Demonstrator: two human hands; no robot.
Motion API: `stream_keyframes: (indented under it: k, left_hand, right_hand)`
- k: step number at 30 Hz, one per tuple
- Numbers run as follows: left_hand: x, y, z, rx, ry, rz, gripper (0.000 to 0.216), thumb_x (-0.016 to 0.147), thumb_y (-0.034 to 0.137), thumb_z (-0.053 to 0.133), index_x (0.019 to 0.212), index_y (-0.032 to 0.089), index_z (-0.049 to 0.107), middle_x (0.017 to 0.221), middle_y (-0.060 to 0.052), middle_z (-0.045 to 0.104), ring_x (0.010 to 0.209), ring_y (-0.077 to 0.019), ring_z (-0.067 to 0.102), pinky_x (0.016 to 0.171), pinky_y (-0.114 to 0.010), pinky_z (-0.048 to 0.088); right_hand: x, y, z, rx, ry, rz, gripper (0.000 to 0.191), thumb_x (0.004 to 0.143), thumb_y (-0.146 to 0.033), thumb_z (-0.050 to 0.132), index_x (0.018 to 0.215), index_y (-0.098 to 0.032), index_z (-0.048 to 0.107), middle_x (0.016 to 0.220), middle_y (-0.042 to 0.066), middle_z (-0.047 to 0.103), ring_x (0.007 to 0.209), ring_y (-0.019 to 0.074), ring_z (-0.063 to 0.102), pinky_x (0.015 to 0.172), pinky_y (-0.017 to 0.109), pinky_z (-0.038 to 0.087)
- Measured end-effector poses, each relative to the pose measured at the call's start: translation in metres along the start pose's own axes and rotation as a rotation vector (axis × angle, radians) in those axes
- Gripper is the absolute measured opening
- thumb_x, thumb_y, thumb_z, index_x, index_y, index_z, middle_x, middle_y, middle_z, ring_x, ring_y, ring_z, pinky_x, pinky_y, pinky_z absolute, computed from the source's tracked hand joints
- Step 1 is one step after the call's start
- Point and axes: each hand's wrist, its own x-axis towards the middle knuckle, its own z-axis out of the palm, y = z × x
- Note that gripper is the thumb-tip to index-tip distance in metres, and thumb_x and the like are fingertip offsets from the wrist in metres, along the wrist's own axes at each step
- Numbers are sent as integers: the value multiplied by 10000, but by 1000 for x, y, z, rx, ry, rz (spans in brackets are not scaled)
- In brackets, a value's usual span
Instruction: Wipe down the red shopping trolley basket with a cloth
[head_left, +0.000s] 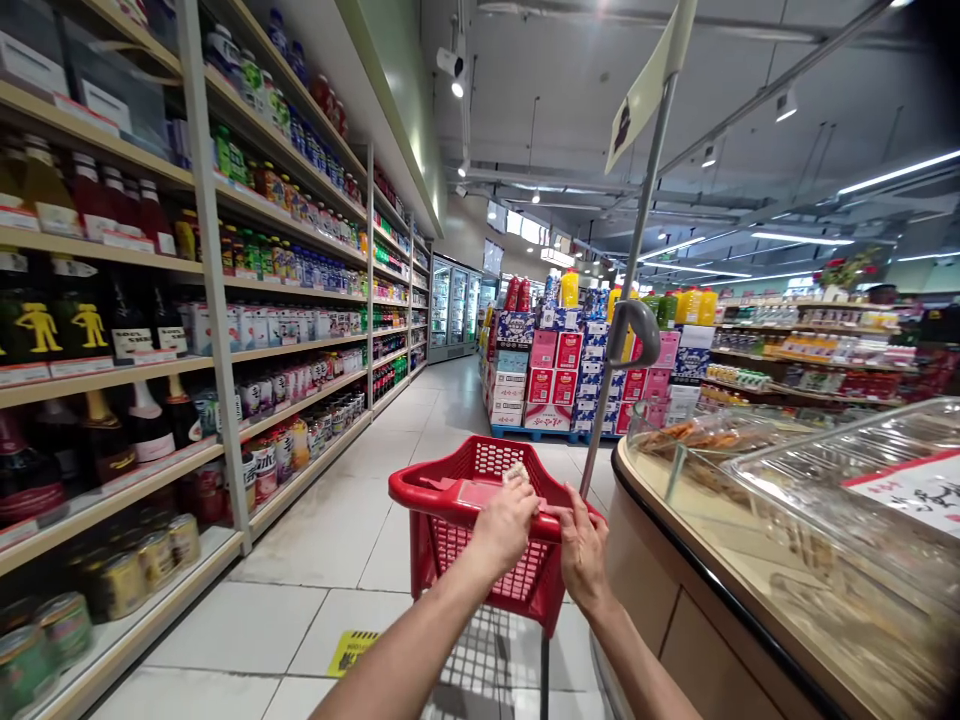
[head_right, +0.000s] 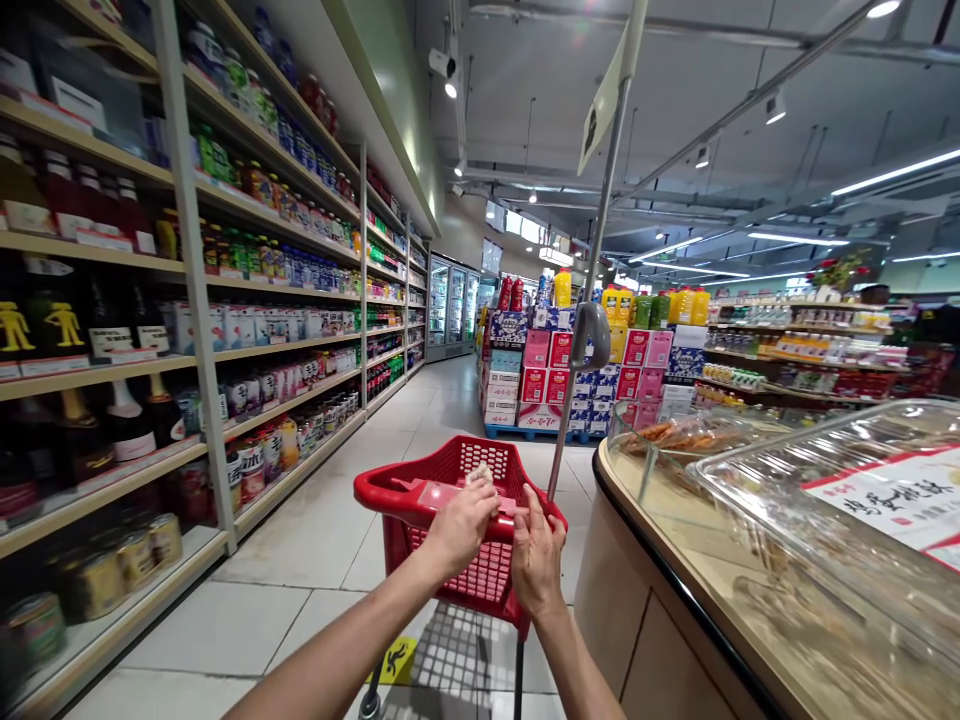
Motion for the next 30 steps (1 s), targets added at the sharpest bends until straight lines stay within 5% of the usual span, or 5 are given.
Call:
stream_keyframes:
  k: [7, 13, 19, 25, 30]
  left_hand:
    - [-10, -30, -26, 38, 99, -139, 299, 793, 42, 325, 803, 163, 598, 862, -61, 629, 823, -157, 590, 787, -327, 480]
    - [-5, 9, 4, 4, 23, 18, 248, 768, 59, 448, 894, 205, 605, 1022, -19, 622, 1025, -128, 525, 942, -267, 392]
    - [-1, -21, -17, 0, 98, -162, 303, 780, 49, 359, 889, 193, 602, 976, -47, 624, 963, -156, 564, 902, -338, 427]
    - [1, -10, 14, 0, 48, 103, 336, 790, 105, 404, 1065, 202, 571, 1186, -48, 567, 1151, -168, 468, 1011, -363, 360]
    - [-4, -51, -12, 70, 179, -142, 317, 773, 112, 384, 999, 197, 590, 1122, -68, 603, 1111, -212, 507, 977, -435, 386]
  right_hand:
    - [2, 0, -6, 41, 5, 51, 509, 886, -395, 157, 1205, -172, 485, 982, 81, 651, 1084, 223, 480, 966, 469, 192]
    - [2, 1, -6, 7, -18, 1, 514, 886, -398, 152, 1061, -202, 593, 1203, 90, 543, 1131, 221, 442, 955, 447, 223]
    - [4, -7, -7, -4, 34, 2, 455, 897, -350, 189, 1173, -201, 520, 1196, 91, 553, 1097, 200, 479, 932, 424, 260]
    - [11, -15, -13, 19, 3, -22, 438, 909, -314, 198, 1270, -195, 415, 1154, 73, 586, 1070, 168, 506, 929, 375, 274]
    - [15, -22, -17, 11, 33, 38, 444, 909, -331, 211, 1307, -200, 358, 990, 41, 652, 976, 160, 549, 933, 383, 274]
